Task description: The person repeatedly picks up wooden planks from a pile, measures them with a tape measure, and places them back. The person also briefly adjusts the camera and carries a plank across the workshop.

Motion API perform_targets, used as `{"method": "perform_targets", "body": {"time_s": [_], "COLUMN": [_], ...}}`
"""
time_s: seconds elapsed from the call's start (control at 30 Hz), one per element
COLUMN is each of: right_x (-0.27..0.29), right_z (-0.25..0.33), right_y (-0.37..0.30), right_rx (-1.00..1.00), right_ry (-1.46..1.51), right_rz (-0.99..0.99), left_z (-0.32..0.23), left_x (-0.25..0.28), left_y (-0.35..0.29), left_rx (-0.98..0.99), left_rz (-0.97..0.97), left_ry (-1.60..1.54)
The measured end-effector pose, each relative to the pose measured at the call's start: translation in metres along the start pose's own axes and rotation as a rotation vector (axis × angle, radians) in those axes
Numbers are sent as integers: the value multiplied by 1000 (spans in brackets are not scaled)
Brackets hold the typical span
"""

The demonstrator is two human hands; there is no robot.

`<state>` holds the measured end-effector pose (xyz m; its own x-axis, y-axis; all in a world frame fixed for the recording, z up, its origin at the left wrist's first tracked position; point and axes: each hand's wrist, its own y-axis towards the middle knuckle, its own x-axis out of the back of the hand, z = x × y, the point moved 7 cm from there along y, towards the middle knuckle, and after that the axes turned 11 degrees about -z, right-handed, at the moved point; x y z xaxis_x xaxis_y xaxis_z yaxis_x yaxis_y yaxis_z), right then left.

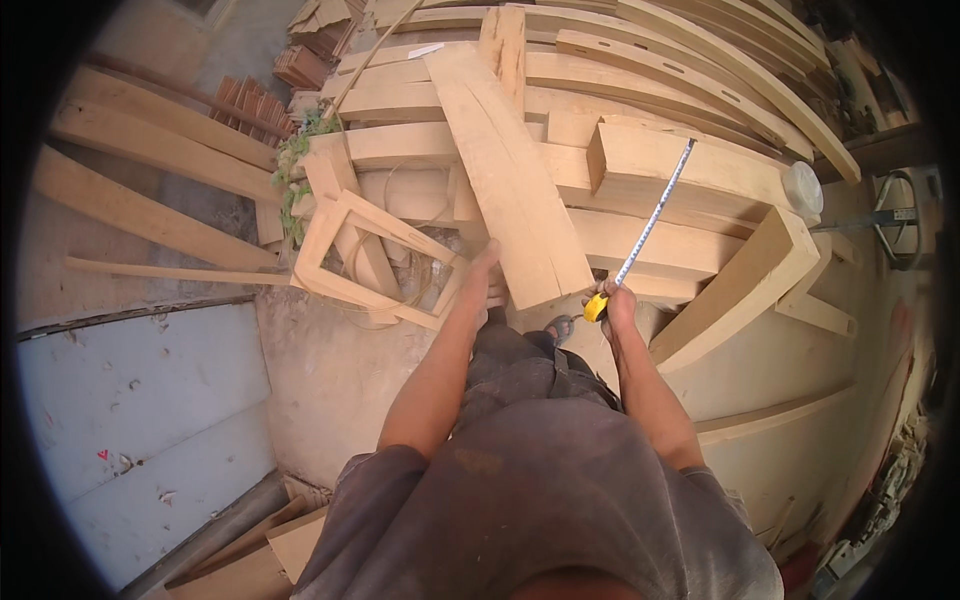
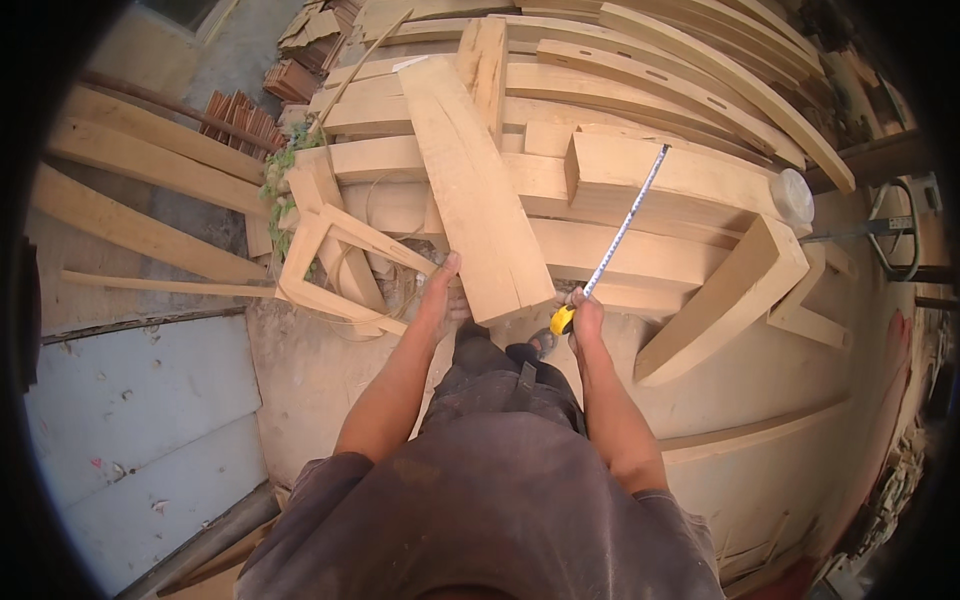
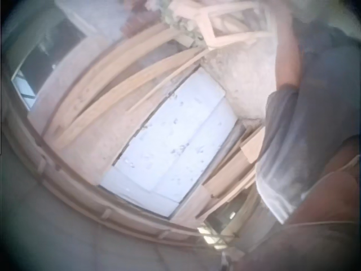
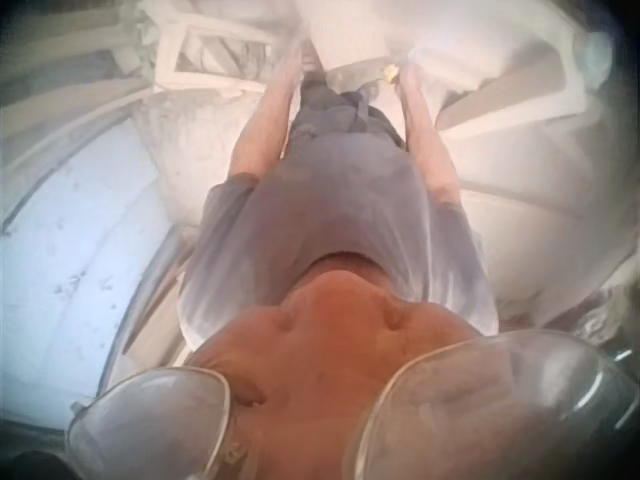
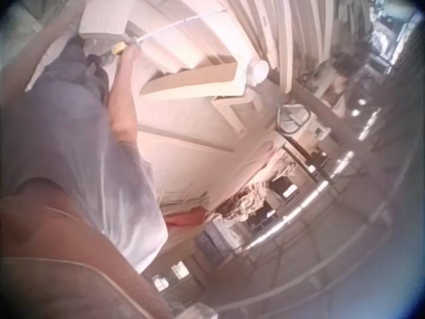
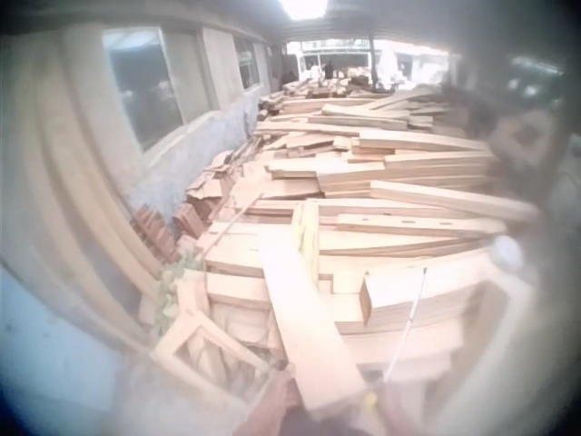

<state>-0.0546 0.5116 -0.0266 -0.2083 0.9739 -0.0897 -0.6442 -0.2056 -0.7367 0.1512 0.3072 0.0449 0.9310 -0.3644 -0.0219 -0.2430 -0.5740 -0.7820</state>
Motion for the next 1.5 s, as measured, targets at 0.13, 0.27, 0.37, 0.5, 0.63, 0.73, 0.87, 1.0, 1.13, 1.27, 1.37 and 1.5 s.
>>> {"method": "perform_targets", "body": {"time_s": [0.13, 0.27, 0.37, 0.5, 0.63, 0.73, 0.87, 1.0, 1.13, 1.27, 1.37, 1.5], "right_x": [-13, -8, -7, -1, -2, 12, 14, -10, -53, -67, -68, -82], "right_z": [21, 14, 9, 8, 16, 21, 42, 60, 64, 40, -6, -47], "right_y": [-11, -15, -13, -5, -23, -37, -62, -75, -102, -112, -97, -102], "right_rx": [150, 189, 223, 257, 336, 295, 302, 227, 69, -116, -273, -457], "right_ry": [-271, -347, -185, -433, -521, -568, -471, -367, -306, -261, -121, -149], "right_rz": [-32, -84, -28, -20, 55, 113, 116, 200, 308, 298, 327, 231], "left_z": [5, 12, 21, 19, 29, 45, 21, 17, -36, -63, -106, -92], "left_x": [9, -11, -23, -32, -24, -23, -27, -9, 3, 14, 20, 39], "left_y": [19, 9, 11, 3, 5, 0, -23, -20, -48, -45, -82, -65], "left_rx": [-11, -25, -37, -75, -81, -22, -128, -32, -172, -408, -440, -448], "left_rz": [27, 77, 191, 249, 321, 364, 300, 63, -106, -246, -322, -505], "left_ry": [85, 3, -257, -333, -278, -343, -333, -307, -112, 223, 435, 782]}}
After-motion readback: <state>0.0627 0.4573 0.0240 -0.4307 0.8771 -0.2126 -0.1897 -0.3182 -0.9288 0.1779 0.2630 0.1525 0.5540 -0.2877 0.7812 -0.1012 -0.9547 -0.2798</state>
